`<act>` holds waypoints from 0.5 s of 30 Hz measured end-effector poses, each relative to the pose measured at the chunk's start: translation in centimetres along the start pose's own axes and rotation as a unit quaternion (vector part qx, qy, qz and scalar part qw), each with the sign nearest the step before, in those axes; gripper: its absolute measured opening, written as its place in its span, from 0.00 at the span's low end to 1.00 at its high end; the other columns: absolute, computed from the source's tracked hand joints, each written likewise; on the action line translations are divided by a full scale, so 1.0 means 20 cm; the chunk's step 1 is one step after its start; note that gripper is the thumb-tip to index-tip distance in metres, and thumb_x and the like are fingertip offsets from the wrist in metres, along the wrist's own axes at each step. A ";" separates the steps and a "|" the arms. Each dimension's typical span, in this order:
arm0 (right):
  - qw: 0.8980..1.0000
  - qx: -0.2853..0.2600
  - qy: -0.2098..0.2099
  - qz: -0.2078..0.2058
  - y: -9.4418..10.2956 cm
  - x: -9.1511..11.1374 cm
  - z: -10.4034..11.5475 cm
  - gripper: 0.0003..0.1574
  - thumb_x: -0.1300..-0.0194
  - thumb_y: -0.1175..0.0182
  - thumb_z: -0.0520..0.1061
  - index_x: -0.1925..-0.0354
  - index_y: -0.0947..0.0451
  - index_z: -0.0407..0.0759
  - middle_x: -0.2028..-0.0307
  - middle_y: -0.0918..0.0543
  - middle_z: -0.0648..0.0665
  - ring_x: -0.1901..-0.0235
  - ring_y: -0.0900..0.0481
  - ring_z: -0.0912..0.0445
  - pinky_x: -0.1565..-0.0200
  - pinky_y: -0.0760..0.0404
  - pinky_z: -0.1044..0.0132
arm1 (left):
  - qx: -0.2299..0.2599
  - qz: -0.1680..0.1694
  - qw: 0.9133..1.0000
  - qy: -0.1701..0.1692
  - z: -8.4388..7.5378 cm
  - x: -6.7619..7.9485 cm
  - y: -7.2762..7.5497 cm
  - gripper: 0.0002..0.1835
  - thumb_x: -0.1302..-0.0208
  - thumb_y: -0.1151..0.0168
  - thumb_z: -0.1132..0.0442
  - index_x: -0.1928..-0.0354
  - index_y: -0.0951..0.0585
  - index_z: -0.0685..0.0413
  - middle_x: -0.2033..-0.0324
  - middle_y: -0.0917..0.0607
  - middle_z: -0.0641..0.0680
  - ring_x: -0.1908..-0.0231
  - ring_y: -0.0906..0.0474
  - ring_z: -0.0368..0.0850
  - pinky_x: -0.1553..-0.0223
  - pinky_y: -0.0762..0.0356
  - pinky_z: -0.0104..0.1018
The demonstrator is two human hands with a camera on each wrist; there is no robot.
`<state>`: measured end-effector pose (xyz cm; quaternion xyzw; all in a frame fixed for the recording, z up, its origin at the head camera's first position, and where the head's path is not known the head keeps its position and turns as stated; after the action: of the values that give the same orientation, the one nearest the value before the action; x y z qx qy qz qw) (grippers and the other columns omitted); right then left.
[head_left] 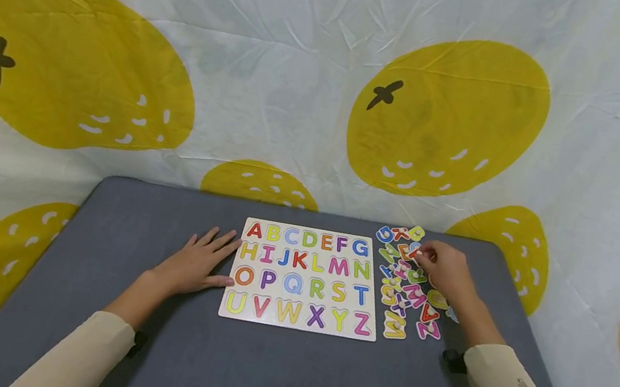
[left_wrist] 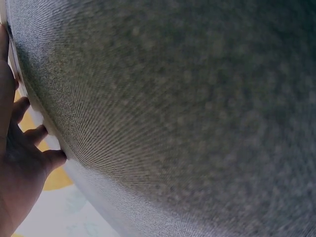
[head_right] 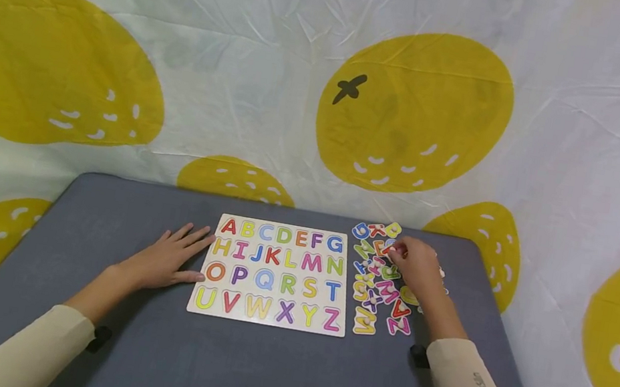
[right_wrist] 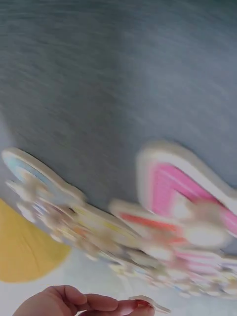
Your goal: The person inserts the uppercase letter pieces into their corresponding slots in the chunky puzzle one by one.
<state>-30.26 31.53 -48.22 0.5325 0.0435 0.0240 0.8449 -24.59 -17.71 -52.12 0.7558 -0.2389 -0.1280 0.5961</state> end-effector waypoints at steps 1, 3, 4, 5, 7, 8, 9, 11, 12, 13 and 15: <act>1.000 -0.008 0.005 -0.002 0.00 0.00 0.03 0.13 0.28 0.34 0.45 0.54 0.17 0.36 0.64 0.16 0.40 0.65 0.22 0.47 0.60 0.22 0.53 | -0.001 0.000 1.000 0.000 0.00 0.00 0.00 0.50 0.33 0.38 0.32 0.18 0.43 0.46 0.19 0.44 0.57 0.21 0.51 0.70 0.30 0.47 0.77; 1.000 -0.018 0.015 -0.009 -0.02 -0.01 0.10 0.12 0.29 0.33 0.45 0.54 0.17 0.37 0.65 0.15 0.41 0.65 0.22 0.49 0.61 0.22 0.56 | -0.002 -0.001 1.000 -0.001 0.00 0.00 0.01 0.50 0.33 0.38 0.32 0.18 0.43 0.46 0.19 0.43 0.57 0.21 0.51 0.70 0.30 0.46 0.77; 0.999 -0.025 0.018 -0.011 -0.03 -0.01 0.13 0.12 0.29 0.33 0.45 0.54 0.16 0.37 0.65 0.16 0.41 0.66 0.22 0.49 0.61 0.22 0.57 | -0.003 -0.002 1.000 -0.001 0.00 0.00 0.01 0.50 0.33 0.38 0.32 0.18 0.43 0.46 0.19 0.43 0.57 0.21 0.51 0.70 0.30 0.46 0.77; 0.999 -0.031 0.022 -0.012 -0.04 -0.02 0.17 0.11 0.29 0.33 0.45 0.55 0.16 0.38 0.65 0.15 0.41 0.66 0.22 0.49 0.62 0.23 0.59 | -0.004 -0.002 1.000 -0.002 0.00 0.00 0.01 0.50 0.33 0.38 0.32 0.18 0.43 0.46 0.19 0.43 0.57 0.21 0.50 0.70 0.30 0.46 0.77; 0.999 -0.040 0.034 -0.011 -0.07 -0.03 0.24 0.11 0.29 0.33 0.45 0.55 0.16 0.38 0.65 0.15 0.42 0.66 0.22 0.51 0.62 0.23 0.61 | -0.003 -0.003 1.000 -0.002 0.00 0.00 0.01 0.50 0.33 0.38 0.32 0.18 0.43 0.46 0.19 0.43 0.57 0.21 0.50 0.70 0.30 0.46 0.77; 0.998 -0.044 0.040 -0.010 -0.08 -0.04 0.27 0.10 0.29 0.33 0.45 0.55 0.15 0.39 0.65 0.15 0.43 0.66 0.22 0.51 0.63 0.23 0.62 | -0.003 -0.003 1.000 -0.002 0.00 0.00 0.01 0.50 0.34 0.38 0.32 0.18 0.43 0.46 0.19 0.43 0.57 0.21 0.50 0.70 0.30 0.46 0.77; 0.998 -0.046 0.045 -0.008 -0.10 -0.05 0.31 0.10 0.29 0.33 0.45 0.55 0.15 0.40 0.66 0.15 0.44 0.66 0.21 0.51 0.63 0.23 0.62 | -0.003 -0.003 1.000 -0.002 0.00 0.00 0.01 0.50 0.34 0.38 0.32 0.18 0.43 0.46 0.19 0.43 0.57 0.21 0.51 0.70 0.30 0.46 0.77; 0.997 -0.053 0.057 -0.003 -0.13 -0.07 0.37 0.09 0.29 0.33 0.45 0.56 0.15 0.40 0.66 0.15 0.45 0.65 0.21 0.52 0.63 0.23 0.61 | -0.003 -0.003 1.000 -0.002 0.01 0.00 0.00 0.50 0.34 0.38 0.31 0.18 0.43 0.45 0.19 0.43 0.57 0.21 0.51 0.70 0.30 0.46 0.77; 0.996 -0.056 0.062 0.000 -0.15 -0.08 0.39 0.09 0.29 0.33 0.45 0.56 0.15 0.41 0.66 0.15 0.45 0.65 0.20 0.52 0.62 0.22 0.61 | -0.002 -0.004 1.000 -0.002 0.01 0.00 0.00 0.50 0.34 0.38 0.31 0.18 0.43 0.45 0.19 0.43 0.57 0.21 0.51 0.70 0.30 0.46 0.77; 0.996 -0.057 0.067 0.001 -0.16 -0.09 0.42 0.09 0.29 0.33 0.45 0.56 0.14 0.41 0.65 0.15 0.45 0.65 0.20 0.52 0.61 0.21 0.60 | -0.002 -0.004 1.000 -0.002 0.01 0.00 0.00 0.50 0.34 0.38 0.31 0.18 0.43 0.45 0.19 0.43 0.57 0.21 0.51 0.70 0.30 0.46 0.77; 0.995 -0.063 0.077 0.004 -0.19 -0.10 0.47 0.09 0.30 0.32 0.45 0.56 0.14 0.41 0.65 0.15 0.45 0.64 0.20 0.52 0.60 0.20 0.58 | -0.002 -0.005 1.000 -0.003 0.02 0.00 -0.01 0.50 0.34 0.38 0.31 0.18 0.43 0.44 0.19 0.43 0.56 0.21 0.51 0.70 0.30 0.46 0.77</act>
<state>-31.27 21.39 -47.51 0.4748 0.1046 0.0713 0.8709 -24.77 -17.91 -52.38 0.7555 -0.2364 -0.1340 0.5961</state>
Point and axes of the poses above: each hand's wrist, its own x-axis away from the middle knuckle, its own y-axis out of the back of the hand, z = x × y, the point moved 8 cm from there along -x, towards the middle knuckle
